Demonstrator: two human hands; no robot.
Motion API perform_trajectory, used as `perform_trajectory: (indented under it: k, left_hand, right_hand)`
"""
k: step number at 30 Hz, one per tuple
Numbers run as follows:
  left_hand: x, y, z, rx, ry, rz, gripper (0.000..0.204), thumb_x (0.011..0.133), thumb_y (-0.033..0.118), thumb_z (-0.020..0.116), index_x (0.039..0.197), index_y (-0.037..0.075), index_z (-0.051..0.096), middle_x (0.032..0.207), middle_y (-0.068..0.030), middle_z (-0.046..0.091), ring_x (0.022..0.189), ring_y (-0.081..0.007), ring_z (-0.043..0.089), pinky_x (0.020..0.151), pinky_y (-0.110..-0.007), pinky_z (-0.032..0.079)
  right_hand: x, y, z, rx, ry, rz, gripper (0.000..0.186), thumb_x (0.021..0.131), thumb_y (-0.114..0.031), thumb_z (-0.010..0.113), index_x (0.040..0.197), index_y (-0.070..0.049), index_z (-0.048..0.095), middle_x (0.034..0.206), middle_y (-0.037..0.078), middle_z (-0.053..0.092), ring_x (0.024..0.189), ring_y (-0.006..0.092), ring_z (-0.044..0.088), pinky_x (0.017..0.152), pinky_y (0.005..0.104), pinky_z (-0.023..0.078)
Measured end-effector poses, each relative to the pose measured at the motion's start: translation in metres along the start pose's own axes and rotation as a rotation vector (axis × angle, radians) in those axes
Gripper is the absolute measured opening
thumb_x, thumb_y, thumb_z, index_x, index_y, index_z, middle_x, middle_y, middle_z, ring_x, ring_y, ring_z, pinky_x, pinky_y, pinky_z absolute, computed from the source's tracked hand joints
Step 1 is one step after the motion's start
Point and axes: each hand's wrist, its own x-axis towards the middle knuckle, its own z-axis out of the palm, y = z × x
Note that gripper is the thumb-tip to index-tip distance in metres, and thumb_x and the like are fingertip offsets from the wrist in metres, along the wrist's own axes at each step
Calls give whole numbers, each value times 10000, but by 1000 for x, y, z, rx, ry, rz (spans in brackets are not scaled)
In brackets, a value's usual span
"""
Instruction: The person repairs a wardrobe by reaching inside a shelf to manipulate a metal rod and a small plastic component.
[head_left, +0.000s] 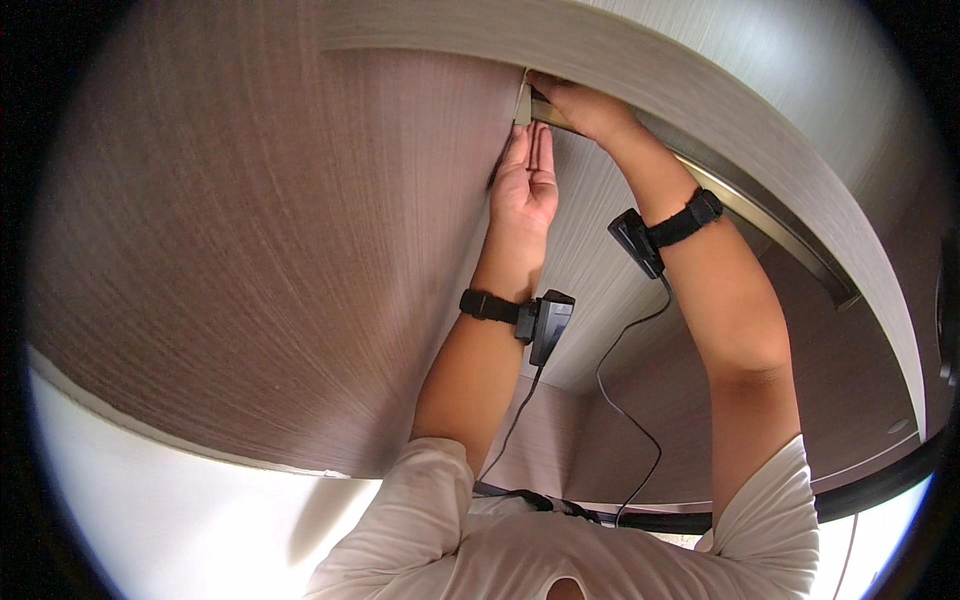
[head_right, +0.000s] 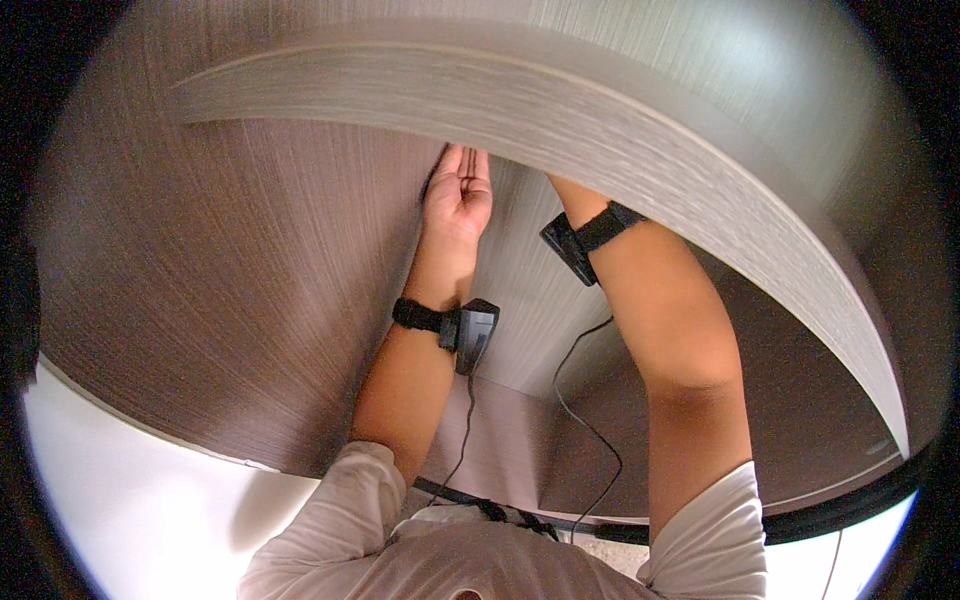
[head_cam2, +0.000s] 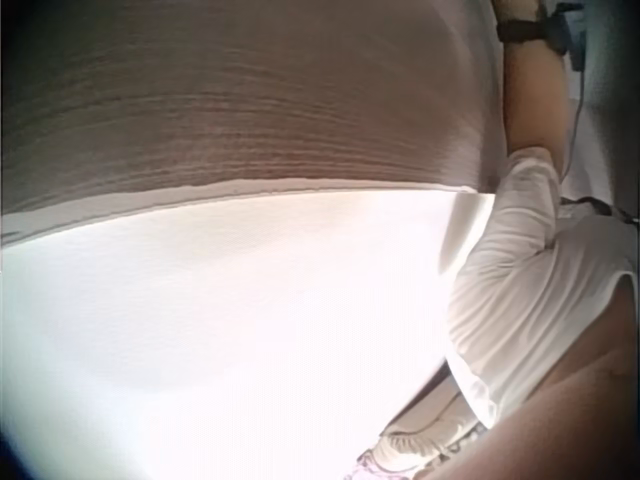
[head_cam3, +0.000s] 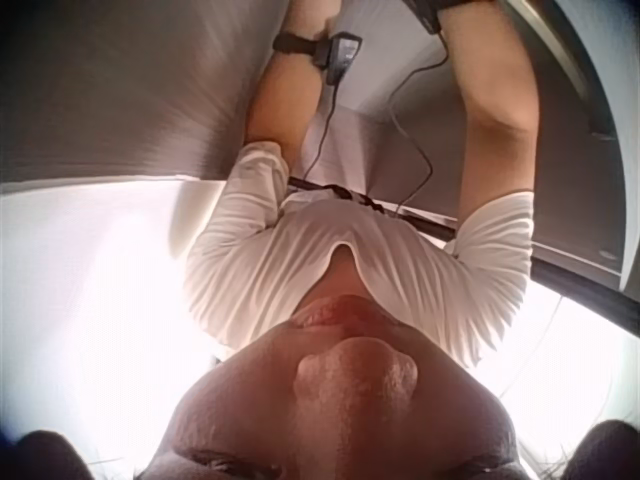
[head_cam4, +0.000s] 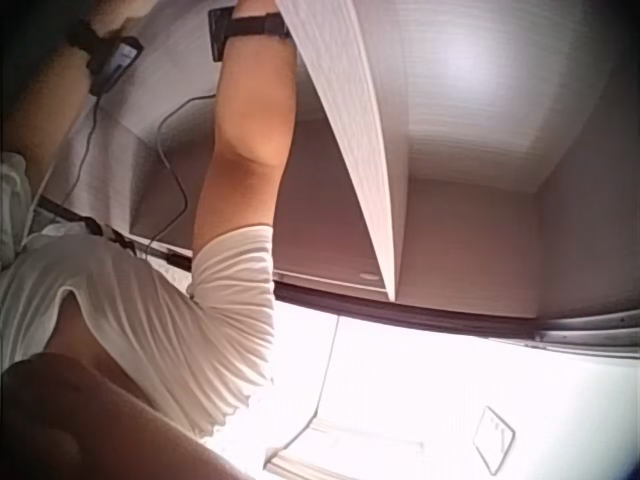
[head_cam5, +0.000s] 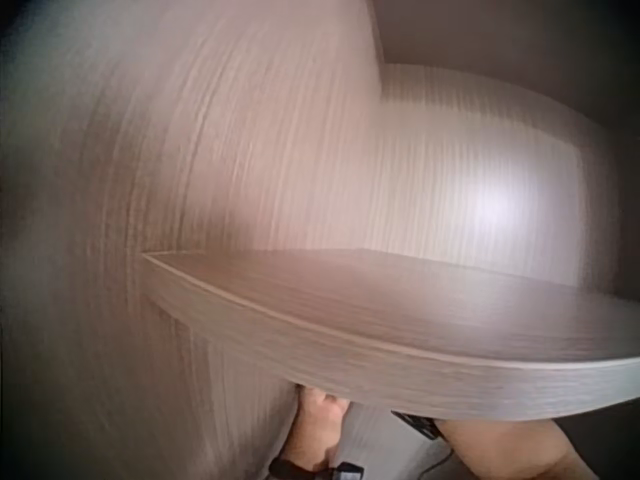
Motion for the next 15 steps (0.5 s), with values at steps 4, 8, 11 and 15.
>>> perform_trajectory:
  k: [4,8,11,15]
  left_hand:
    - [-4,-2,5,-2,11,-3,200,854,53,617,1017,-43,553,1052,-128,592,1036,-221,571,953,-316,494]
    - [-5,0,8,-15,38,-12,211,834,54,646,1002,-36,557,1025,-116,592,1012,-214,576,939,-315,504]
    - [-5,0,8,-6,66,-12,220,850,68,626,1030,-37,555,1063,-101,587,1034,-195,566,950,-305,491]
    - [-8,-1,16,22,146,-21,230,903,88,556,1094,-40,552,1156,-82,581,1099,-167,545,976,-289,463]
  right_hand:
    - [2,8,1,-13,23,-60,398,850,-387,590,1079,-64,630,1074,134,640,997,272,582,862,342,432]
    - [-1,6,1,-1,-8,-5,400,850,-386,589,1085,-65,630,1075,135,639,998,271,582,861,337,431]
    - [-2,4,2,-20,-14,13,389,850,-376,588,1084,-68,631,1072,132,641,991,270,584,856,334,433]
    - [-6,-2,-1,-15,-57,-6,373,845,-366,591,1059,-64,636,1036,129,651,959,267,590,840,335,438]
